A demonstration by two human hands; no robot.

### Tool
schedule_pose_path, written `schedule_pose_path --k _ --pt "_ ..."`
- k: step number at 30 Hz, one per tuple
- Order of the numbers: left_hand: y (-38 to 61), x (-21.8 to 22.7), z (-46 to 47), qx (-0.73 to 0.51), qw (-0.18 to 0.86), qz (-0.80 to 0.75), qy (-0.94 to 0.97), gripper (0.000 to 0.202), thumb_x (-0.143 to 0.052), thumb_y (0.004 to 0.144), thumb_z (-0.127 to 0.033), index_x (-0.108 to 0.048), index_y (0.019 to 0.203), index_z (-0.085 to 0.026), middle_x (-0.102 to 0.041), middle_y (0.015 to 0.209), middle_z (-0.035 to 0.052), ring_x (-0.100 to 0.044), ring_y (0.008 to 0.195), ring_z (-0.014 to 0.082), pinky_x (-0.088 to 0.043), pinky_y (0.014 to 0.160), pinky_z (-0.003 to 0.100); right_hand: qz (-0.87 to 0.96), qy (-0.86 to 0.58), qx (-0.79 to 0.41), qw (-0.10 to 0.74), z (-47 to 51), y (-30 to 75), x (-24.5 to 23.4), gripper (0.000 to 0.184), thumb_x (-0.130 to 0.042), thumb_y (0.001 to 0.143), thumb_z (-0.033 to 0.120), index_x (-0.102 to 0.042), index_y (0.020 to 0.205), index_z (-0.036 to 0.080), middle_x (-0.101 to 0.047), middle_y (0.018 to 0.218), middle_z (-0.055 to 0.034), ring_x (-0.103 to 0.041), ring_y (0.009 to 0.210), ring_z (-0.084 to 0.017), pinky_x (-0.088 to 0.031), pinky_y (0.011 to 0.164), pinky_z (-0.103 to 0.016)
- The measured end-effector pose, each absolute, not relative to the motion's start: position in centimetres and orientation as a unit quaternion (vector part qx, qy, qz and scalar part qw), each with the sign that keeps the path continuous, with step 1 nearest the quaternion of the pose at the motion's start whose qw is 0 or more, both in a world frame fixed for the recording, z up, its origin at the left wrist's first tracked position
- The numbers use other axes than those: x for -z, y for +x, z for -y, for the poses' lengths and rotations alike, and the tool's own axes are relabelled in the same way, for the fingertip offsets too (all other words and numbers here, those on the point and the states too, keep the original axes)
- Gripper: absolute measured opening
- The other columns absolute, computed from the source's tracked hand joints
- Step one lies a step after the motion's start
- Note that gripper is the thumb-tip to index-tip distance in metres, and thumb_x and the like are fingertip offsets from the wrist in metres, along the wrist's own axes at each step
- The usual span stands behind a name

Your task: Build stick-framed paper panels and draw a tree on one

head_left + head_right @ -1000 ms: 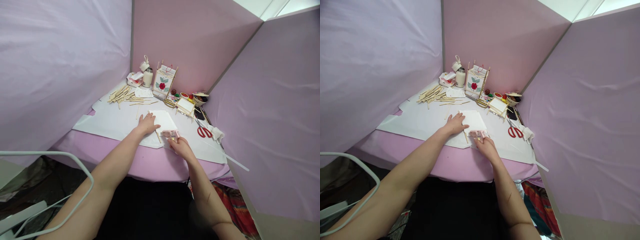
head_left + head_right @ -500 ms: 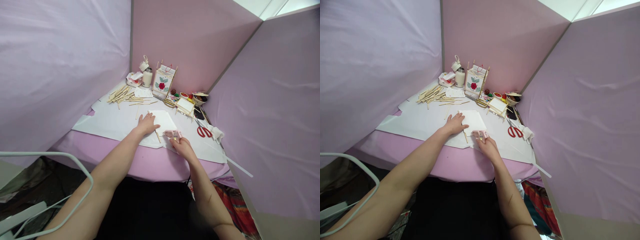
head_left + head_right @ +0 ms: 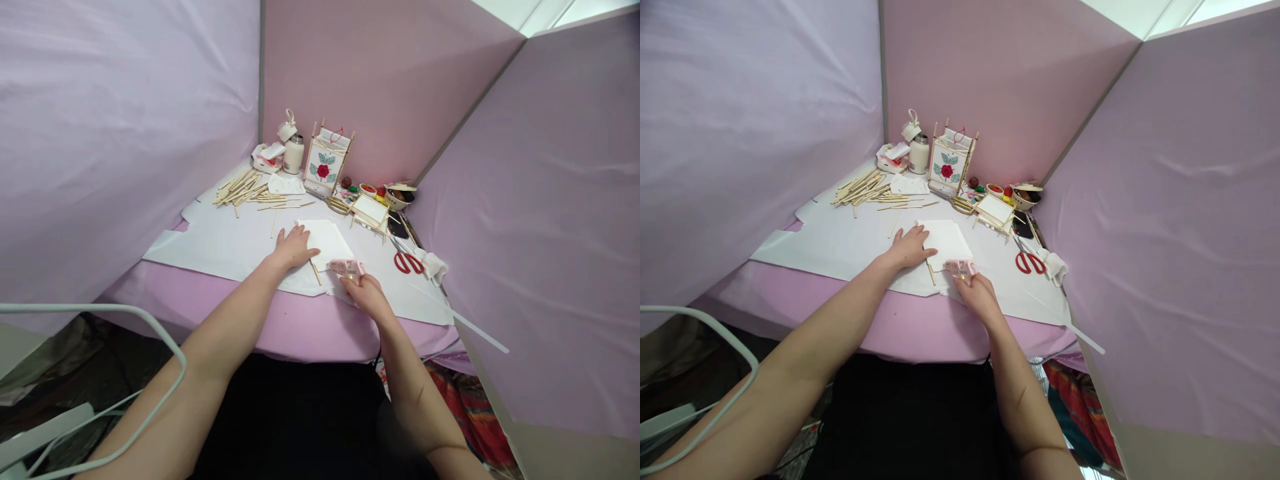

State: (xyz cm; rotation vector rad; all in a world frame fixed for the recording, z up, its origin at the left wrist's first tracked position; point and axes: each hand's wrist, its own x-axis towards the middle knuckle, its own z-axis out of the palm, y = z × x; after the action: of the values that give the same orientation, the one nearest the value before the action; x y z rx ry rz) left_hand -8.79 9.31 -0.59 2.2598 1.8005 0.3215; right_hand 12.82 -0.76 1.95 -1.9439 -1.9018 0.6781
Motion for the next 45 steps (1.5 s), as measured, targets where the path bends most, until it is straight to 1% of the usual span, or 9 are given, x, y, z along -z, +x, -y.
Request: schedule_pose_path --k 11,20,25,30,32,36,39,42,45 --pt "-8.8 0.5 -9.3 -0.104 0.116 -0.615 0.773 0.068 -0.047 0.094 -0.057 -0.041 0.149 -0.016 -0.026 0.165 0.0156 -0.020 0.153 0.0291 -0.011 0.122 0.057 0.660 -0.689 -0.239 0.179 0.6 13.8 -1.9 0.040 -0.054 0.089 0.048 -0.072 0.074 0.016 -0.067 0.064 -0.0063 -0.067 0.073 -0.022 -0.046 0.068 -0.027" --pt "-8.8 0.7 -9.3 -0.104 0.111 -0.615 0.774 0.069 -0.045 0.094 -0.058 -0.041 0.149 -0.017 -0.026 0.165 0.0148 -0.019 0.153 0.0304 -0.011 0.122 0.057 0.649 -0.705 -0.218 0.184 0.3 14.2 -1.9 0.034 -0.054 0.089 0.045 -0.073 0.080 0.019 -0.070 0.067 -0.0081 -0.069 0.084 -0.025 -0.046 0.071 -0.027" --pt "-8.8 0.5 -9.3 -0.101 0.116 -0.616 0.773 0.070 -0.047 0.093 -0.058 -0.040 0.150 -0.017 -0.025 0.165 0.0153 -0.019 0.153 0.0303 -0.011 0.122 0.057 0.635 -0.715 -0.214 0.202 0.0 14.5 -1.6 0.032 -0.055 0.088 0.045 -0.073 0.079 0.019 -0.072 0.070 -0.0105 -0.069 0.088 -0.028 -0.046 0.076 -0.030" --pt "-8.8 0.2 -9.2 -0.100 0.120 -0.616 0.772 0.071 -0.049 0.092 -0.058 -0.040 0.149 -0.017 -0.025 0.165 0.0153 -0.020 0.153 0.0299 -0.012 0.122 0.057 0.602 -0.724 -0.220 0.254 -0.7 14.8 -0.9 0.028 -0.062 0.083 0.043 -0.072 0.072 0.020 -0.073 0.072 -0.0128 -0.069 0.092 -0.031 -0.046 0.079 -0.034" --pt "-8.8 0.2 -9.2 -0.101 0.120 -0.615 0.773 0.071 -0.049 0.092 -0.057 -0.040 0.149 -0.016 -0.026 0.165 0.0158 -0.020 0.153 0.0295 -0.012 0.122 0.057 0.582 -0.726 -0.229 0.286 -0.8 15.0 -0.7 0.027 -0.064 0.081 0.043 -0.071 0.068 0.020 -0.072 0.069 -0.0122 -0.069 0.091 -0.031 -0.046 0.078 -0.033" --pt "-8.8 0.2 -9.2 -0.103 0.122 -0.614 0.773 0.071 -0.049 0.092 -0.056 -0.040 0.149 -0.015 -0.026 0.165 0.0163 -0.020 0.153 0.0290 -0.011 0.123 0.057 0.525 -0.717 -0.286 0.360 -0.9 16.3 -0.6 0.035 -0.063 0.079 0.050 -0.068 0.063 0.018 -0.065 0.058 -0.0073 -0.065 0.066 -0.023 -0.047 0.061 -0.030" --pt "-8.8 0.2 -9.1 -0.105 0.123 -0.614 0.772 0.070 -0.049 0.092 -0.056 -0.041 0.149 -0.016 -0.026 0.165 0.0155 -0.019 0.153 0.0294 -0.011 0.123 0.056 0.470 -0.693 -0.351 0.420 -1.2 18.2 -0.8 0.032 -0.060 0.083 0.046 -0.067 0.072 0.017 -0.064 0.059 -0.0038 -0.059 0.054 -0.016 -0.046 0.051 -0.026" --pt "-8.8 0.2 -9.1 -0.107 0.123 -0.614 0.773 0.069 -0.049 0.092 -0.056 -0.042 0.148 -0.016 -0.026 0.164 0.0158 -0.019 0.153 0.0297 -0.011 0.123 0.056 0.421 -0.664 -0.413 0.460 -1.6 20.3 -1.3 0.016 -0.054 0.086 0.030 -0.064 0.085 0.018 -0.069 0.070 -0.0034 -0.063 0.059 -0.013 -0.053 0.055 -0.023" --pt "-8.8 0.3 -9.1 -0.107 0.122 -0.613 0.773 0.069 -0.048 0.092 -0.056 -0.042 0.148 -0.017 -0.026 0.164 0.0157 -0.020 0.153 0.0292 -0.011 0.123 0.057 0.393 -0.647 -0.460 0.464 -1.8 21.9 -1.7 0.016 -0.047 0.092 0.023 -0.062 0.094 0.020 -0.073 0.081 -0.0056 -0.069 0.069 -0.014 -0.058 0.063 -0.024"
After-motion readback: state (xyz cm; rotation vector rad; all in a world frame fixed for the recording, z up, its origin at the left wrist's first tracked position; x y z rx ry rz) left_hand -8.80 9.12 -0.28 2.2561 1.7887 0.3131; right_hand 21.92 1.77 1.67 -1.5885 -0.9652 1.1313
